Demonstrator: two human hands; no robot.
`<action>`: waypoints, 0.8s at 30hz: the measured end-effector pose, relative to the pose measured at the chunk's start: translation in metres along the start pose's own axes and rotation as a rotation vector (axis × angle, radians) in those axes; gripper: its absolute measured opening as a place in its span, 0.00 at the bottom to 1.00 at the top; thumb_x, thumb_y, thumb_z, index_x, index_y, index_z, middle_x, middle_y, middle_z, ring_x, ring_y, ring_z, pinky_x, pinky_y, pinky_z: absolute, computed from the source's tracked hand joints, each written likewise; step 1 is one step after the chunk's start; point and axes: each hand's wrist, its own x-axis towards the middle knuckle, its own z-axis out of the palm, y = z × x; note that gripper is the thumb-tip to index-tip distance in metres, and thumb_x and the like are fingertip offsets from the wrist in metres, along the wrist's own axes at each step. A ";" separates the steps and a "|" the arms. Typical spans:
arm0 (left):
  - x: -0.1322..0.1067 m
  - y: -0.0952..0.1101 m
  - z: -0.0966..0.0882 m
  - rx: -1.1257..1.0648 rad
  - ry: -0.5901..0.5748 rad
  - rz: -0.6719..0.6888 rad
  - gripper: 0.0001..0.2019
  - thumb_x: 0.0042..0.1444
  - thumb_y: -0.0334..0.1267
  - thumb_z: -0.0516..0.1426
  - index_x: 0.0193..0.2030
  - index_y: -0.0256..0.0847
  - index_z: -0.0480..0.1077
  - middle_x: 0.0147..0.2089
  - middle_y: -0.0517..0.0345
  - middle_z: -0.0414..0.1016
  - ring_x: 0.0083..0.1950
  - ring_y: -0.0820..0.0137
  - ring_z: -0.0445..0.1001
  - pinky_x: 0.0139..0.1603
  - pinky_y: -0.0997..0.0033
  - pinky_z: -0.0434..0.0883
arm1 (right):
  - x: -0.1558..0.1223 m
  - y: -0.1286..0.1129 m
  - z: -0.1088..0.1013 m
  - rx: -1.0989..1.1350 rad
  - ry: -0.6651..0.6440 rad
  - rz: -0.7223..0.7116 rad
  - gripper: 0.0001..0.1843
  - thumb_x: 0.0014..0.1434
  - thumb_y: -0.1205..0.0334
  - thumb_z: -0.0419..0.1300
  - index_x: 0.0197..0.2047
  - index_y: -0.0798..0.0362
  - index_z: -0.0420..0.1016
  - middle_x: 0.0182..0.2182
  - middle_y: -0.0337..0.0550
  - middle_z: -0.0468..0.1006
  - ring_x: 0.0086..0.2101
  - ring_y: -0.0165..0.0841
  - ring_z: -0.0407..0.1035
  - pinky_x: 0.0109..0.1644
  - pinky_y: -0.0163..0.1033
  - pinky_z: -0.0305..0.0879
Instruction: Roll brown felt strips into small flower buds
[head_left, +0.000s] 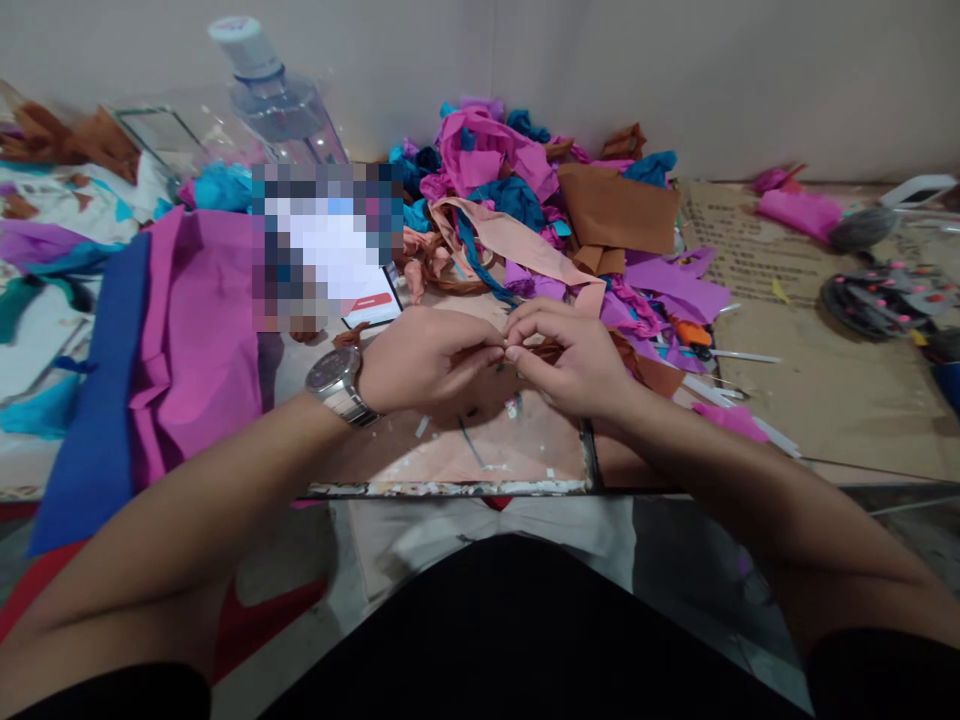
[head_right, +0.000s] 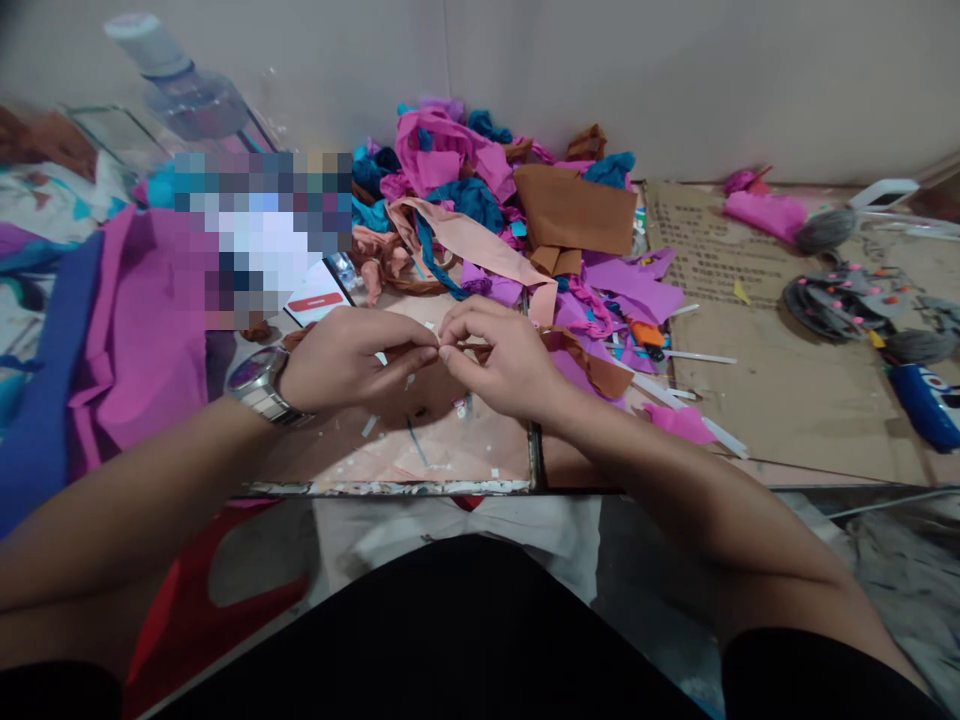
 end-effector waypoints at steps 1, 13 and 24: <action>-0.001 0.000 0.001 0.009 0.006 0.003 0.10 0.71 0.40 0.56 0.44 0.41 0.79 0.35 0.58 0.83 0.32 0.72 0.76 0.33 0.72 0.63 | 0.000 0.000 0.000 0.005 -0.007 -0.002 0.02 0.63 0.66 0.64 0.36 0.51 0.77 0.40 0.45 0.80 0.42 0.36 0.75 0.48 0.43 0.71; 0.006 0.005 -0.012 -0.439 -0.095 -0.279 0.13 0.67 0.45 0.59 0.42 0.39 0.82 0.34 0.57 0.85 0.32 0.73 0.78 0.35 0.76 0.69 | 0.002 -0.004 -0.002 0.116 -0.002 0.121 0.06 0.62 0.63 0.63 0.32 0.52 0.74 0.39 0.44 0.79 0.39 0.34 0.73 0.43 0.40 0.69; 0.006 0.001 -0.010 -0.473 -0.133 -0.350 0.12 0.67 0.44 0.60 0.41 0.39 0.83 0.33 0.58 0.84 0.31 0.74 0.77 0.31 0.77 0.68 | 0.001 0.000 -0.008 -0.017 -0.036 0.073 0.02 0.62 0.64 0.65 0.40 0.51 0.78 0.41 0.43 0.82 0.42 0.36 0.76 0.48 0.42 0.70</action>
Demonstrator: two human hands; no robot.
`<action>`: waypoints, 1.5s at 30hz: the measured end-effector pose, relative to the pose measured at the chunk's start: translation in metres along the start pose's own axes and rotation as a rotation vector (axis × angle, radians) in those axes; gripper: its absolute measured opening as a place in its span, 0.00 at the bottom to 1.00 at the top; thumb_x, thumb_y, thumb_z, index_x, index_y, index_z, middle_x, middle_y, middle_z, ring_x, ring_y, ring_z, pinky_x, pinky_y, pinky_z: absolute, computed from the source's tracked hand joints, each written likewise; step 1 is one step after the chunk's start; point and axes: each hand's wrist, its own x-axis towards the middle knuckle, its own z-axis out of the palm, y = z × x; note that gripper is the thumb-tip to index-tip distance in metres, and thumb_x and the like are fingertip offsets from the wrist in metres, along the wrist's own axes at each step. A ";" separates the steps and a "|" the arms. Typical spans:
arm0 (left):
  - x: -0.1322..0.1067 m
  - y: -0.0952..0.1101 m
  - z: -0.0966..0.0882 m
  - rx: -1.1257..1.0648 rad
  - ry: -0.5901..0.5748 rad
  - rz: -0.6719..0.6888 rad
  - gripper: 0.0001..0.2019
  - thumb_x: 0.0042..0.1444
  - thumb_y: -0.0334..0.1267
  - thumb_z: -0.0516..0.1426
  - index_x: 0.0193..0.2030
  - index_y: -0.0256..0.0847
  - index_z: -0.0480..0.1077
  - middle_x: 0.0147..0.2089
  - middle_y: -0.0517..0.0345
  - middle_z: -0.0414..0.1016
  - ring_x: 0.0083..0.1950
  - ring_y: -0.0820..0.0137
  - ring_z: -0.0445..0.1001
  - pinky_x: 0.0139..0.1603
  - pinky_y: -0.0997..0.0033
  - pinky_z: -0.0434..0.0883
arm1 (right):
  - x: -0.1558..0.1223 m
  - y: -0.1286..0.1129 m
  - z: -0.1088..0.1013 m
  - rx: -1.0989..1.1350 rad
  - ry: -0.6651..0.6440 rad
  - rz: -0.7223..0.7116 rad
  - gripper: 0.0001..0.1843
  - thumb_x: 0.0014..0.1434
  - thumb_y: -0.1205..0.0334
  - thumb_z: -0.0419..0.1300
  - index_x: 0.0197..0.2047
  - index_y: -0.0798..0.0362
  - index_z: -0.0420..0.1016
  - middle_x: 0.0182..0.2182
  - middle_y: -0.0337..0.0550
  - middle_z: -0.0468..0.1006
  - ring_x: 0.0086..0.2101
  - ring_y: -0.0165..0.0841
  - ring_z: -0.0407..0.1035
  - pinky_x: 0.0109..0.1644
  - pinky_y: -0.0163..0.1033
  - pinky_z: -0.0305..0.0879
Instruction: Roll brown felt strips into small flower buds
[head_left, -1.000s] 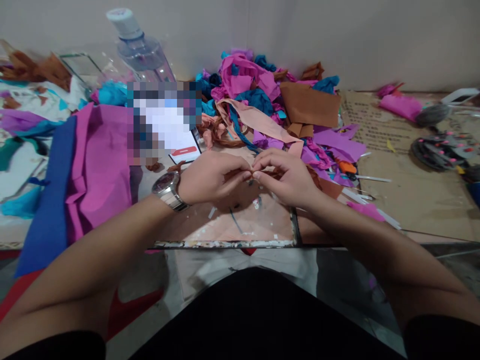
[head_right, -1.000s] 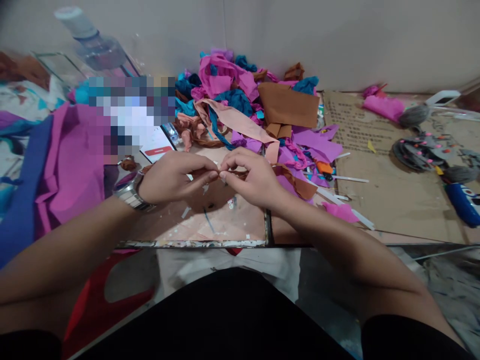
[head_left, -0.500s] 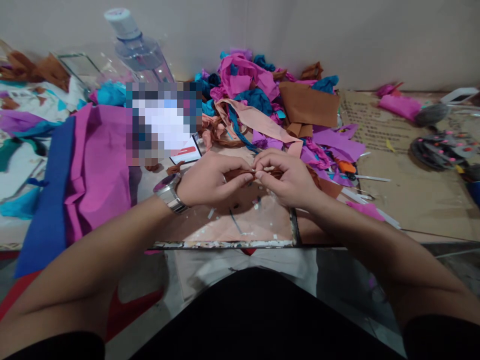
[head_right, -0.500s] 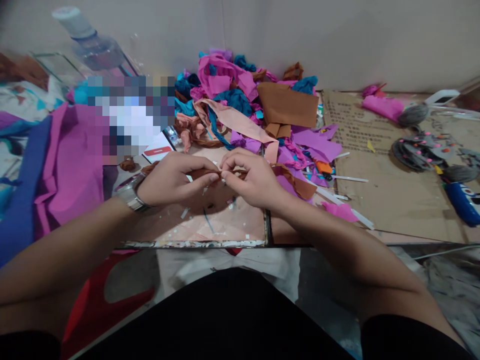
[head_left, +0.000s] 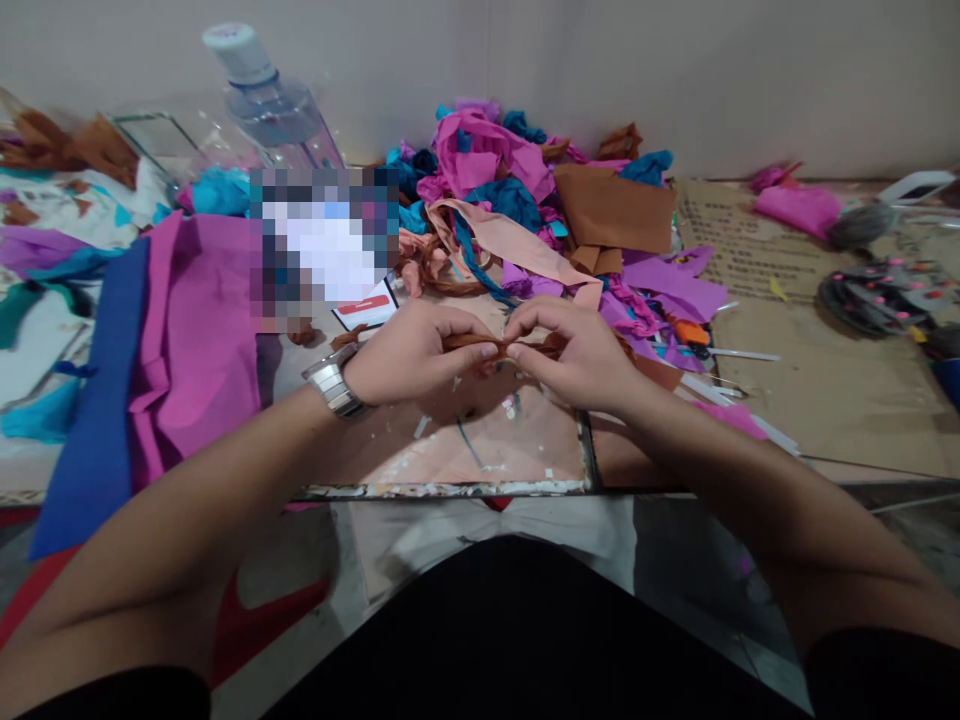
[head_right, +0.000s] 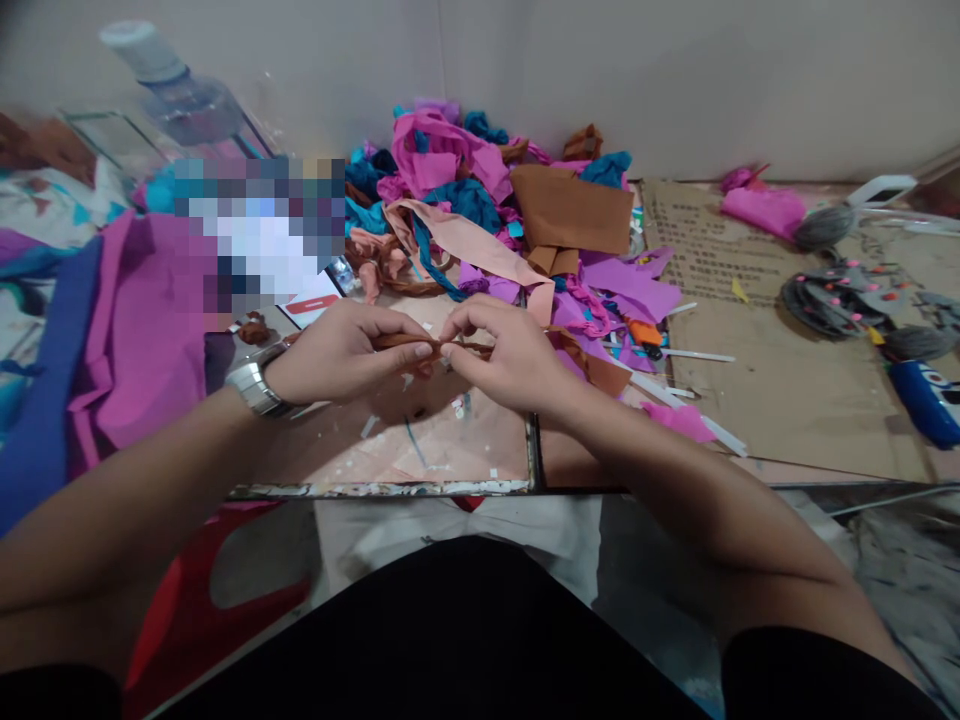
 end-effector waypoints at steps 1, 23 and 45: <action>0.000 0.000 0.000 0.005 -0.001 -0.004 0.12 0.66 0.43 0.60 0.40 0.39 0.83 0.32 0.58 0.84 0.30 0.74 0.77 0.31 0.77 0.68 | 0.000 -0.001 -0.001 -0.022 -0.003 -0.011 0.04 0.62 0.63 0.66 0.41 0.50 0.79 0.41 0.43 0.82 0.42 0.36 0.76 0.49 0.42 0.70; 0.000 0.001 0.000 -0.283 -0.148 -0.104 0.22 0.70 0.51 0.56 0.39 0.34 0.82 0.35 0.49 0.84 0.34 0.70 0.79 0.36 0.74 0.74 | -0.004 -0.001 0.005 -0.318 0.061 -0.119 0.03 0.65 0.60 0.66 0.40 0.47 0.82 0.32 0.39 0.83 0.35 0.37 0.73 0.48 0.46 0.60; 0.001 0.001 0.002 -0.234 -0.077 -0.118 0.20 0.69 0.49 0.58 0.33 0.36 0.78 0.23 0.61 0.69 0.23 0.77 0.63 0.24 0.76 0.58 | -0.004 -0.002 0.007 -0.253 0.074 -0.093 0.02 0.62 0.61 0.67 0.38 0.49 0.82 0.32 0.38 0.82 0.33 0.35 0.73 0.46 0.43 0.64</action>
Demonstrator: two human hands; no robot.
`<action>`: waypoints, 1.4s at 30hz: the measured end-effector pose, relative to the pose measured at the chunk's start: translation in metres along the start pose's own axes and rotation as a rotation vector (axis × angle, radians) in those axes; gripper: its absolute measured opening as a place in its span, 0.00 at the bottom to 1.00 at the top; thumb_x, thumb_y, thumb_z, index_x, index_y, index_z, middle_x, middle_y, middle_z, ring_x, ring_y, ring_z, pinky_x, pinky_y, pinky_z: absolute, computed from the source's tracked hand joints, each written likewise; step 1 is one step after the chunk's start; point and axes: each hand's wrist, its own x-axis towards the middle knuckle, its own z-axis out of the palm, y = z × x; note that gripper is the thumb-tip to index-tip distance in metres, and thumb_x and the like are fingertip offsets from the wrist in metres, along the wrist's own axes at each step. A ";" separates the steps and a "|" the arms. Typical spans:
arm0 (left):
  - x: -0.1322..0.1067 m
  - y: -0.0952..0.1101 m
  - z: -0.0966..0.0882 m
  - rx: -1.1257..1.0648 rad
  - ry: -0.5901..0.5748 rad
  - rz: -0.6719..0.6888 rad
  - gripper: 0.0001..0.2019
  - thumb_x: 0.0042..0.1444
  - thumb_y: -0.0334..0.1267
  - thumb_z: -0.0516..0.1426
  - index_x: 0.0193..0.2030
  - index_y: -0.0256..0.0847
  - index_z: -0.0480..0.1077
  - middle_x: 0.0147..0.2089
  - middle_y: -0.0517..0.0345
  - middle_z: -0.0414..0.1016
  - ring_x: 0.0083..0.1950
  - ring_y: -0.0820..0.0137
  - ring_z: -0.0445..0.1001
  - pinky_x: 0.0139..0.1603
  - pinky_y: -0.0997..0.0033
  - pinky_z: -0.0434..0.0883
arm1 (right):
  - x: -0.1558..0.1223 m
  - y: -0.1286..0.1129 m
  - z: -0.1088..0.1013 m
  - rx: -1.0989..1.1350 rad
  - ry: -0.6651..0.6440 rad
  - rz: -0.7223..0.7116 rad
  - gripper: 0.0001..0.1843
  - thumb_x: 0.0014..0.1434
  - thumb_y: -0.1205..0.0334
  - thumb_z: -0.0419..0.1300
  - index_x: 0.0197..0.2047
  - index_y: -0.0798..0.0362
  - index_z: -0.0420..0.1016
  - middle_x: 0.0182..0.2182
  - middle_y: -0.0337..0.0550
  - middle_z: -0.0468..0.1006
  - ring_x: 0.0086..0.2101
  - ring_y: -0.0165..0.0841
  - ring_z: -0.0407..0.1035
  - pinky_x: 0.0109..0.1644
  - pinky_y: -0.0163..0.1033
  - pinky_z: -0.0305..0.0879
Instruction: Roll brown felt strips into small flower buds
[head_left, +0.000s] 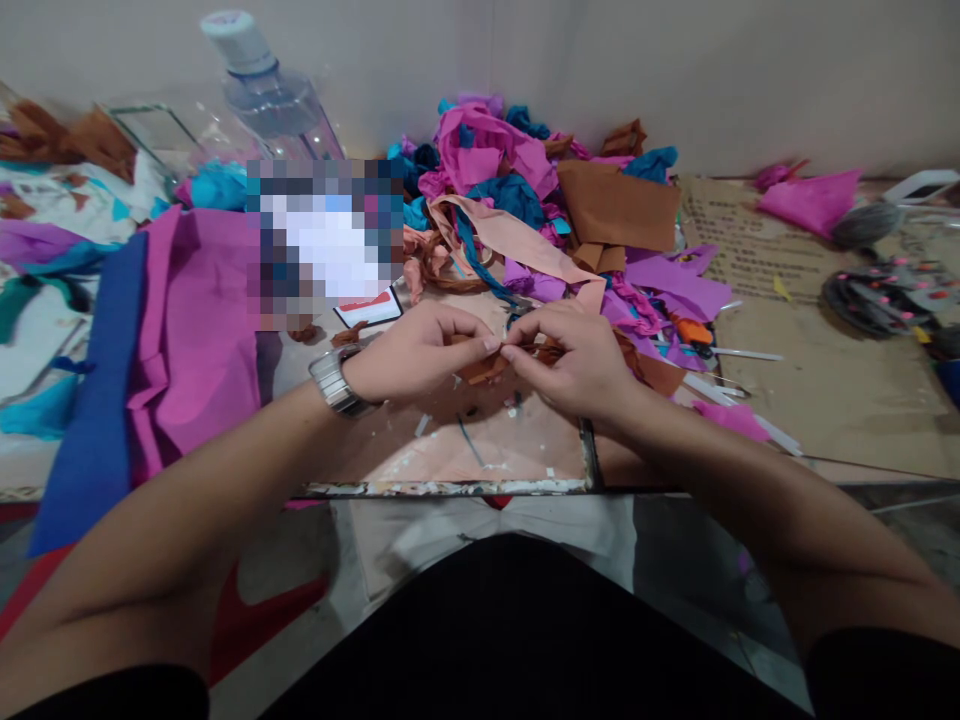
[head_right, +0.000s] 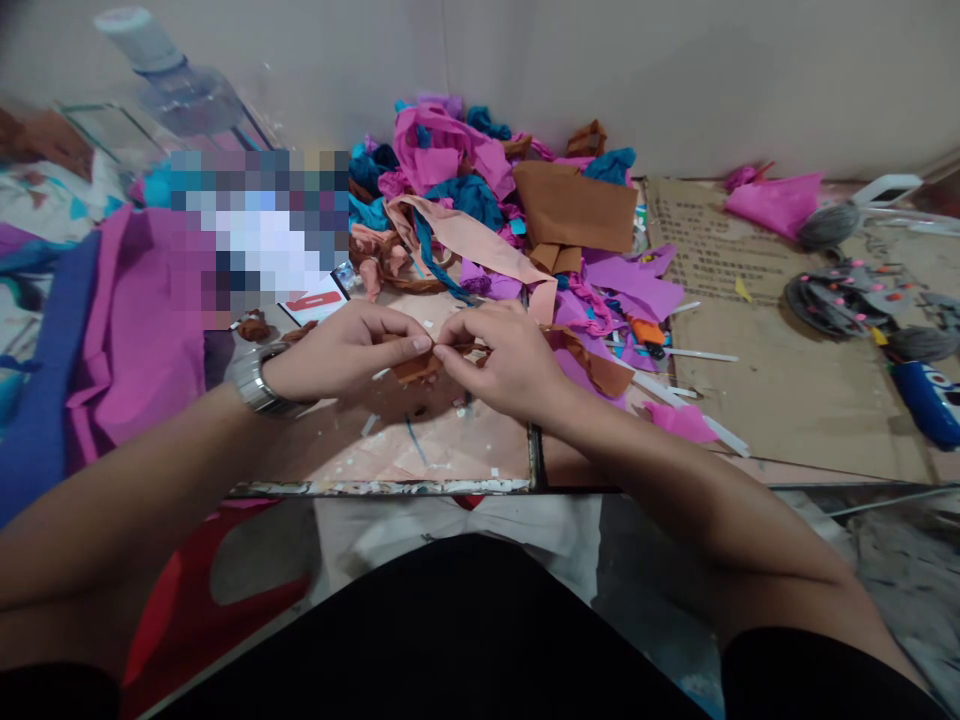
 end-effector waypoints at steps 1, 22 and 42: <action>0.000 0.000 0.000 -0.003 0.004 -0.001 0.20 0.69 0.49 0.57 0.33 0.36 0.78 0.23 0.60 0.70 0.23 0.77 0.63 0.24 0.76 0.59 | 0.000 0.001 0.000 -0.007 -0.002 -0.001 0.02 0.62 0.61 0.67 0.38 0.49 0.81 0.32 0.38 0.82 0.34 0.35 0.73 0.46 0.43 0.63; -0.002 0.004 0.000 -0.322 -0.125 -0.093 0.10 0.65 0.42 0.63 0.38 0.37 0.81 0.35 0.50 0.85 0.34 0.69 0.84 0.38 0.71 0.81 | -0.001 0.007 0.000 -0.167 0.001 -0.249 0.04 0.68 0.60 0.62 0.44 0.48 0.80 0.36 0.37 0.86 0.37 0.35 0.76 0.55 0.49 0.60; -0.001 0.007 -0.002 -0.379 -0.114 -0.231 0.15 0.64 0.46 0.63 0.34 0.36 0.79 0.33 0.50 0.82 0.33 0.70 0.80 0.39 0.70 0.78 | 0.000 0.007 -0.003 -0.232 0.010 -0.359 0.04 0.69 0.61 0.61 0.44 0.47 0.78 0.36 0.38 0.85 0.37 0.35 0.75 0.55 0.51 0.59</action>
